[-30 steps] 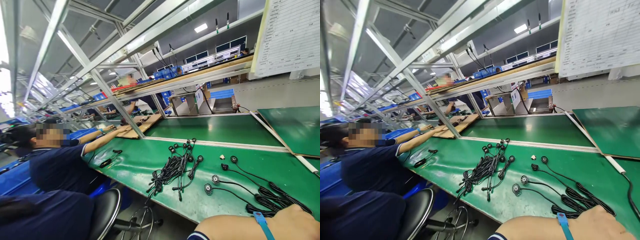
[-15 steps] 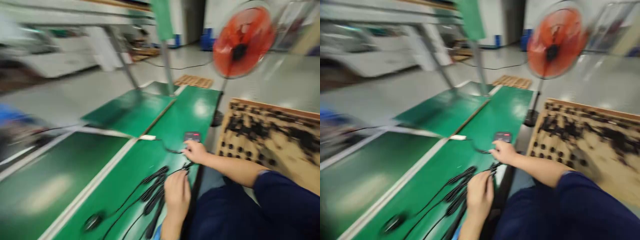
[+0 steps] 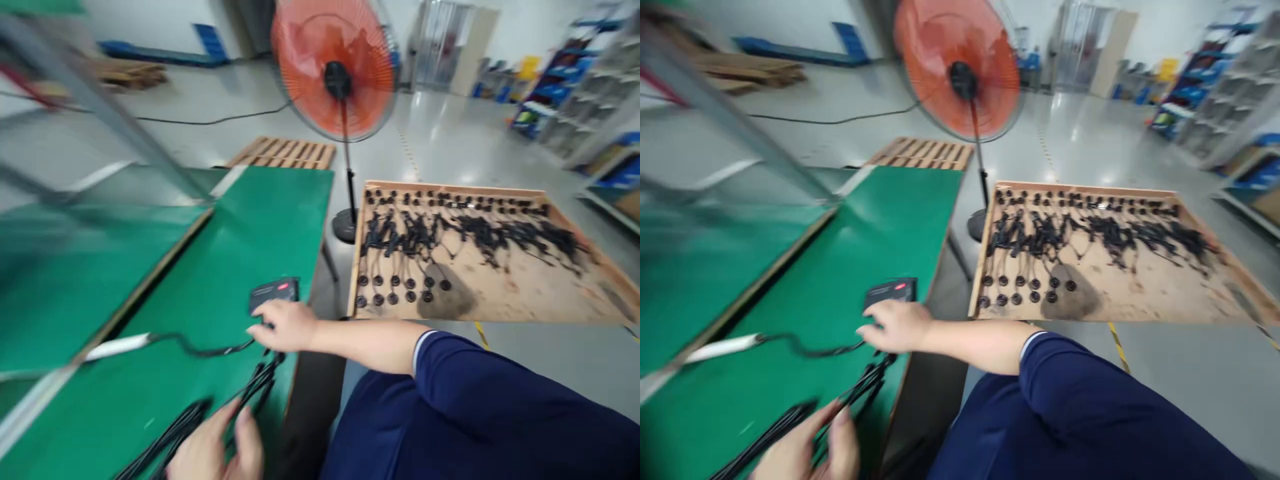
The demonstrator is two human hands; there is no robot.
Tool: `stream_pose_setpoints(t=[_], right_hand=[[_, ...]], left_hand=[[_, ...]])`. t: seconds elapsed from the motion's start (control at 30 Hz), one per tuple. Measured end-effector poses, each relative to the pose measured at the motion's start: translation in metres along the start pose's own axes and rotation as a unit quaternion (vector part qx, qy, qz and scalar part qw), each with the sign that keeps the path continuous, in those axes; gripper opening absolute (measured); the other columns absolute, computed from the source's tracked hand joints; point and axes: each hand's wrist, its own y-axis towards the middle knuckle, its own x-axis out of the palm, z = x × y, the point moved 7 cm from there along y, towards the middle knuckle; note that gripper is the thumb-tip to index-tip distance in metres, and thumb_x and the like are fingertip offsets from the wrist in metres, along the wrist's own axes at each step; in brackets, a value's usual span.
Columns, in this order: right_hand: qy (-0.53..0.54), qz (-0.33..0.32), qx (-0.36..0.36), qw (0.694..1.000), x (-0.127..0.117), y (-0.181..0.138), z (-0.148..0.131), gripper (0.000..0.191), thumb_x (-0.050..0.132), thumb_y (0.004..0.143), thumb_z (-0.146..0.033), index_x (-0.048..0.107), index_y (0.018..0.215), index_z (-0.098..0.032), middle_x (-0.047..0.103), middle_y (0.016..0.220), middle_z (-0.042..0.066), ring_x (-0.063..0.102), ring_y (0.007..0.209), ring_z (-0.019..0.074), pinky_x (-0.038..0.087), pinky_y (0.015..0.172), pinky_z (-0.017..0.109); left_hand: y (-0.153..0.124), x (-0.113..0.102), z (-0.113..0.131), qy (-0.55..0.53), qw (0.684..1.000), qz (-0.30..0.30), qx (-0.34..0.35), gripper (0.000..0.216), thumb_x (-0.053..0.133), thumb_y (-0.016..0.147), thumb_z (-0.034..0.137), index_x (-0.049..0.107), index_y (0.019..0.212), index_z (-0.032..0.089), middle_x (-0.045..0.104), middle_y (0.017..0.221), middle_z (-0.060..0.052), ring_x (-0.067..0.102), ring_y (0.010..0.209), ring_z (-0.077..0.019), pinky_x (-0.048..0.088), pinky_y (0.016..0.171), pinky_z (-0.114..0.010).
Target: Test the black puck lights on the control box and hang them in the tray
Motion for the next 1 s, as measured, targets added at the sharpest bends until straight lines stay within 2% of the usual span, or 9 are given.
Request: stream_pose_setpoints(t=[0.13,0.27,0.4,0.5,0.63,0.73,0.83,0.9,1.0], right_hand=[[-0.043,0.009,-0.010,0.999,-0.030,-0.012,-0.004,0.024,0.062,0.098,-0.034,0.064,0.116,-0.019,0.071,0.104,0.005,0.066,0.102,0.0178,0.050,0.090,0.026],[0.023,-0.001,-0.055,0.998,-0.026,-0.005,0.005,0.028,0.048,0.100,-0.032,0.063,0.117,-0.016,0.068,0.095,0.010,0.065,0.098,0.0243,0.050,0.091,0.035],[0.046,0.029,-0.079,0.995,-0.021,-0.005,0.013,0.034,0.047,0.100,-0.038,0.062,0.118,-0.014,0.066,0.092,0.010,0.064,0.093,0.0258,0.051,0.089,0.038],[0.028,0.052,-0.131,0.990,-0.027,-0.012,0.006,0.038,0.048,0.102,-0.046,0.063,0.117,-0.014,0.067,0.099,0.013,0.063,0.095,0.0262,0.051,0.090,0.039],[0.003,-0.031,-0.260,0.965,-0.018,-0.033,-0.048,0.050,0.058,0.098,-0.054,0.063,0.127,-0.014,0.063,0.128,0.019,0.053,0.124,0.0320,0.044,0.106,0.047],[-0.029,-0.137,-0.307,0.941,0.011,-0.050,-0.101,0.086,0.070,0.084,-0.070,0.049,0.149,-0.017,0.045,0.153,0.020,0.036,0.142,0.0377,0.033,0.114,0.054],[-0.059,-0.241,-0.312,0.917,0.048,-0.062,-0.144,0.115,0.079,0.069,-0.079,0.037,0.158,-0.020,0.036,0.157,0.023,0.033,0.143,0.0416,0.026,0.116,0.057],[-0.092,-0.282,-0.296,0.908,0.065,-0.065,-0.160,0.113,0.085,0.065,-0.073,0.042,0.154,-0.018,0.048,0.145,0.022,0.043,0.132,0.0395,0.031,0.112,0.054],[-0.138,-0.288,-0.276,0.907,0.069,-0.070,-0.173,0.086,0.089,0.068,-0.058,0.059,0.135,-0.013,0.059,0.123,0.019,0.050,0.118,0.0351,0.038,0.104,0.047]], left_hand=[[-0.010,-0.021,0.032,0.066,0.996,-0.044,-0.050,0.040,0.059,0.093,0.022,0.059,0.133,0.019,0.072,0.116,-0.013,0.069,0.106,-0.0271,0.056,0.094,-0.044],[-0.064,-0.060,0.016,0.156,0.962,-0.140,-0.174,0.061,0.050,0.094,0.020,0.039,0.154,0.021,0.054,0.147,-0.018,0.054,0.135,-0.0337,0.050,0.108,-0.055],[-0.133,-0.109,0.010,0.260,0.923,-0.181,-0.217,0.068,0.049,0.092,0.019,0.032,0.158,0.018,0.046,0.153,-0.023,0.049,0.139,-0.0407,0.050,0.105,-0.062],[-0.158,-0.126,0.016,0.273,0.917,-0.168,-0.237,0.065,0.050,0.095,0.022,0.033,0.158,0.019,0.049,0.151,-0.022,0.051,0.138,-0.0379,0.051,0.107,-0.059],[-0.165,-0.124,0.023,0.241,0.920,-0.140,-0.277,0.060,0.050,0.098,0.024,0.035,0.156,0.022,0.047,0.154,-0.018,0.048,0.142,-0.0335,0.048,0.112,-0.057],[-0.166,-0.121,0.024,0.205,0.931,-0.092,-0.288,0.052,0.052,0.099,0.026,0.044,0.150,0.023,0.049,0.153,-0.016,0.048,0.142,-0.0317,0.047,0.114,-0.056],[-0.171,-0.123,0.024,0.187,0.937,-0.010,-0.295,0.042,0.051,0.099,0.027,0.052,0.141,0.020,0.057,0.143,-0.017,0.055,0.135,-0.0298,0.050,0.112,-0.053],[-0.175,-0.125,0.025,0.193,0.934,0.029,-0.299,0.041,0.051,0.100,0.028,0.053,0.139,0.019,0.059,0.140,-0.017,0.058,0.132,-0.0296,0.050,0.111,-0.053],[-0.177,-0.125,0.028,0.201,0.933,0.035,-0.297,0.044,0.051,0.100,0.028,0.050,0.142,0.019,0.058,0.142,-0.018,0.057,0.134,-0.0302,0.048,0.113,-0.053]])
